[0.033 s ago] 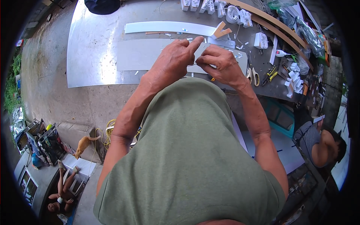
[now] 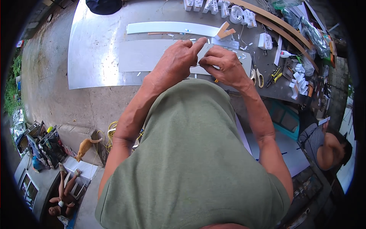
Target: Assembling 3D letters for a sign by connecting LED components and applying adhesive backing.
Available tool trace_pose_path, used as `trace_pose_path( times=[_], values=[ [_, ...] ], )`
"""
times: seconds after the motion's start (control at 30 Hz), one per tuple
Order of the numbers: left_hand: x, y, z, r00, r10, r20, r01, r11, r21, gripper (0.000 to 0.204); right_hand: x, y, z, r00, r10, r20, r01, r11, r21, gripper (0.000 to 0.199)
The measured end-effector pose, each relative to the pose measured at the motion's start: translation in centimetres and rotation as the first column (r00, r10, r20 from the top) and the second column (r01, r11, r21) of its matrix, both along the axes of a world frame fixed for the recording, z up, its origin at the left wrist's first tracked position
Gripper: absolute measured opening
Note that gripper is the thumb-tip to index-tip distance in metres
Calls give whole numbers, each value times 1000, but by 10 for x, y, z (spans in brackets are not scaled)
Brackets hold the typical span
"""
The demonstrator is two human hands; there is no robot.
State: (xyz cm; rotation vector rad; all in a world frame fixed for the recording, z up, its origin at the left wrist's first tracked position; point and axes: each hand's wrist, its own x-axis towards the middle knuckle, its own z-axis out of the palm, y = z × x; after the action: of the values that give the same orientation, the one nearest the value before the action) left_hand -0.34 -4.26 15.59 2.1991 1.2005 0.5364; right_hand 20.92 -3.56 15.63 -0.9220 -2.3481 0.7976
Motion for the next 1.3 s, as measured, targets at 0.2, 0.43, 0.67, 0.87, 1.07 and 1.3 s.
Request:
trace_pose_path(
  times=[0.2,0.43,0.67,0.87,1.07,1.3],
  values=[
    [2,3,0,998,-26,56,28,999,-30,70,0,-2,-4,1000,11,-5,-11,998,-63,8],
    [-3,7,-13,976,-57,210,86,987,-134,67,3,-3,-8,1000,19,-7,-20,995,-95,8],
    [-8,10,-10,961,15,275,85,934,-348,63,-2,-5,-12,1000,29,-11,-31,991,-130,9],
    [-19,11,-13,932,57,359,112,895,-432,50,-8,-10,-12,999,-3,-42,-4,987,-163,13],
    [-16,3,-24,900,125,418,62,912,-406,20,-7,-5,-6,1000,-2,23,1,998,62,16],
    [-18,1,-25,914,101,394,67,918,-390,19,-8,-4,-2,1000,2,16,-2,1000,-22,15]
  ],
)
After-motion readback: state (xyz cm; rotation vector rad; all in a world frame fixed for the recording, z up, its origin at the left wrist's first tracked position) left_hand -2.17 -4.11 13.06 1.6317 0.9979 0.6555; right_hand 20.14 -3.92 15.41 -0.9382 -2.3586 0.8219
